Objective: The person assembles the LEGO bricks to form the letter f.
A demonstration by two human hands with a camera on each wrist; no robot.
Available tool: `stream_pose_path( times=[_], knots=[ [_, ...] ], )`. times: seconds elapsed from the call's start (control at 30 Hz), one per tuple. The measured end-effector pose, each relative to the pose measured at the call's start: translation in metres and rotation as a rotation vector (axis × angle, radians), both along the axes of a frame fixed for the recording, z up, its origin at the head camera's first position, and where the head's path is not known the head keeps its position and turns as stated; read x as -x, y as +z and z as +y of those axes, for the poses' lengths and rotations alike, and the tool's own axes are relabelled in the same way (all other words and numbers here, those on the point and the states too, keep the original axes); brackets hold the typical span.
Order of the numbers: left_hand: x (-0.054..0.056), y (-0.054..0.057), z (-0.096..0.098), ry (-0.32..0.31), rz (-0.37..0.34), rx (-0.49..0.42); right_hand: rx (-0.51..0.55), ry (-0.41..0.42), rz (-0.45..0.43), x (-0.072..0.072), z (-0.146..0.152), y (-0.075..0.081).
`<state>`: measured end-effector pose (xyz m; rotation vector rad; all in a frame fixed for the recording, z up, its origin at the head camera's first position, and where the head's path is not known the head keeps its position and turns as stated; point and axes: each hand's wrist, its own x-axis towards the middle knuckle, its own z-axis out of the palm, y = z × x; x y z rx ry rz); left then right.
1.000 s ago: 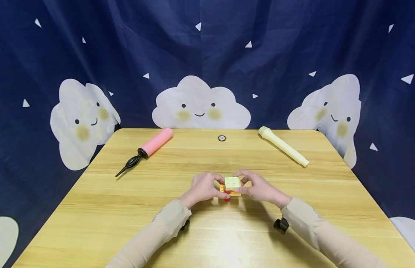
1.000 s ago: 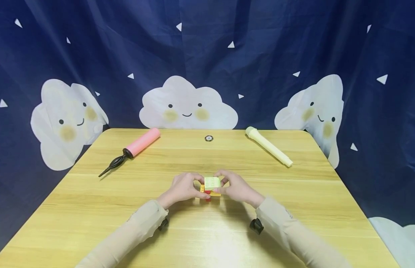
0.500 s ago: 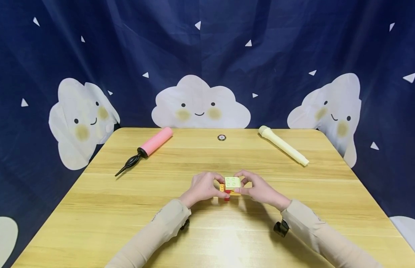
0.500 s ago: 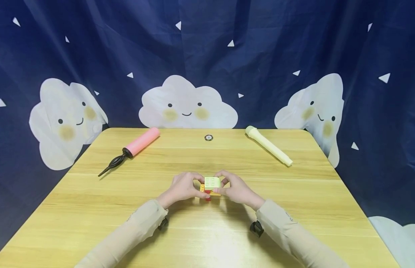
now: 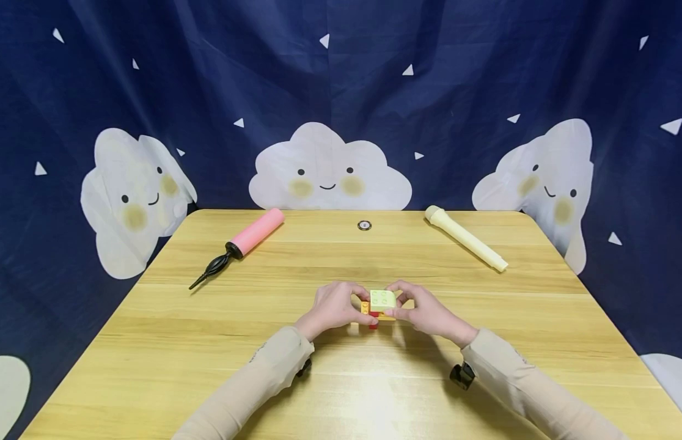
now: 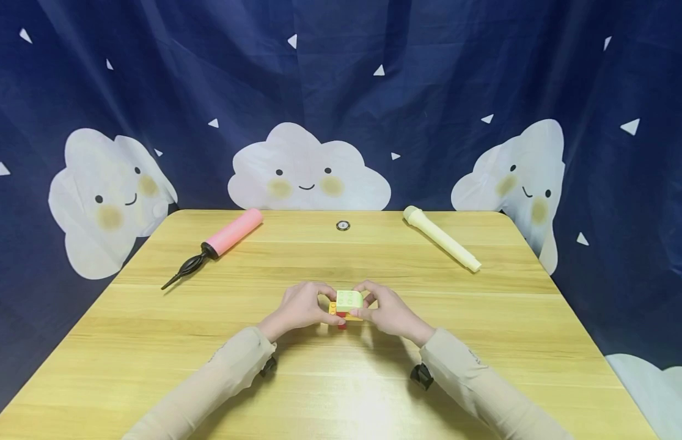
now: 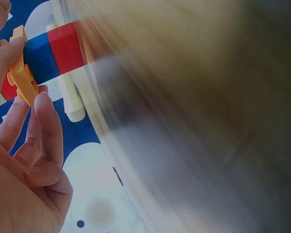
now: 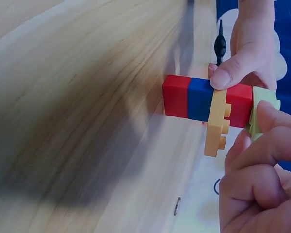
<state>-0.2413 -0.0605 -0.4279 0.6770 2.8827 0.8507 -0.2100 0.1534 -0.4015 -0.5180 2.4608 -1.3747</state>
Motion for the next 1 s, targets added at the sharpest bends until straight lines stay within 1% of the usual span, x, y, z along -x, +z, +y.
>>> stream_pose_path(
  times=[0.13,0.27,0.5,0.67,0.8,1.0],
  knots=[
    [-0.0001,-0.0007,-0.0004,0.006,-0.003,-0.002,-0.036,-0.001,0.031,-0.0004,-0.0015,0.0007],
    [-0.0002,-0.0012,-0.0008,0.010,-0.004,-0.004,-0.060,-0.004,0.039,-0.0005,-0.0025,0.0014],
    [0.0008,-0.0005,-0.0012,-0.004,0.004,-0.001,-0.077,-0.008,0.044,0.0000,-0.0029,0.0017],
    [0.0009,0.0009,-0.0007,-0.013,0.012,0.001,-0.105,-0.010,0.070,-0.0009,-0.0031,0.0038],
    [0.0010,0.0005,-0.0010,-0.005,0.016,0.002,-0.133,-0.016,0.094,-0.0005,-0.0045,0.0050],
    [0.0005,-0.0004,-0.0009,-0.001,0.017,0.001,-0.130,-0.021,0.103,-0.0005,-0.0050,0.0040]
  ],
)
